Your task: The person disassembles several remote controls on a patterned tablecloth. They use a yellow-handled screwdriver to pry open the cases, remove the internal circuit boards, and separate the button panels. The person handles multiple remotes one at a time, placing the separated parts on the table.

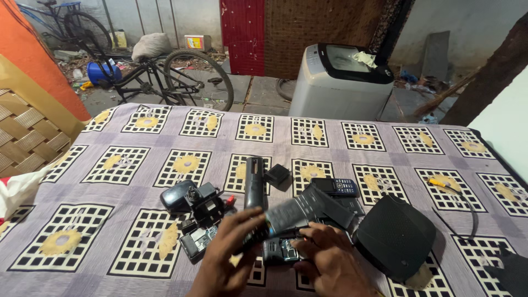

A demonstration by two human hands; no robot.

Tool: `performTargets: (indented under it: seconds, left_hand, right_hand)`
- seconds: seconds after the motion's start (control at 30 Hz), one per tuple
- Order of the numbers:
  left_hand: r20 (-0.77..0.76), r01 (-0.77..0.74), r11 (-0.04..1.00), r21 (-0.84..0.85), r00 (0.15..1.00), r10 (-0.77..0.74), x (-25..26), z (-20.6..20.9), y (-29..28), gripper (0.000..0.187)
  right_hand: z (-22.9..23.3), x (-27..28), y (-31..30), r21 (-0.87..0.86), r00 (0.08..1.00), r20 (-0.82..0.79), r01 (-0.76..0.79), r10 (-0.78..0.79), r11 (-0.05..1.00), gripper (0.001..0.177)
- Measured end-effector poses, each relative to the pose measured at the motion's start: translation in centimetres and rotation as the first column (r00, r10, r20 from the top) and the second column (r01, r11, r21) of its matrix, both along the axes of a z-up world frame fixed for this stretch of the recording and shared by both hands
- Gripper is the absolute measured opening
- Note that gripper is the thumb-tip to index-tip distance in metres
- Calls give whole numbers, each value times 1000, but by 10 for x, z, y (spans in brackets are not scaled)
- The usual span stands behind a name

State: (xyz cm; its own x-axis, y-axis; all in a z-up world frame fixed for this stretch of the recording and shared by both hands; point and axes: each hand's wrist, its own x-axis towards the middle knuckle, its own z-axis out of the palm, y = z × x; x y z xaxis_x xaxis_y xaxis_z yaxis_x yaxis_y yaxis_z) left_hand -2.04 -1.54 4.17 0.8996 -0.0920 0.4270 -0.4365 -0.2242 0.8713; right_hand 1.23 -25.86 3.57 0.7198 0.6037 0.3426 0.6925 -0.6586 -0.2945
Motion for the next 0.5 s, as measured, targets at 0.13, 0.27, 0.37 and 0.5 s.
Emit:
performTargets:
  seconds: [0.13,0.27,0.37,0.5]
  left_hand:
    - [-34,136,988,68,990,-134,-11,-1,1,54]
    - [-80,291,949,118,956,-283,-9,-5,4,62]
    - [-194,370,921,124,919,-343,-6,-12,1,69]
    - [-257,427,892,146,888,-383,1,-24,-8,71]
  right_hand:
    - [-3,1,-17,-67,882,-411,223,-230,973,40]
    - [-3,10,-42,433,933,-337,271,-124,860,29]
    - [2,23,-68,443,796,-594,446,-118,778,28]
    - [12,23,-85,210,486,-873,446,-38,870,30]
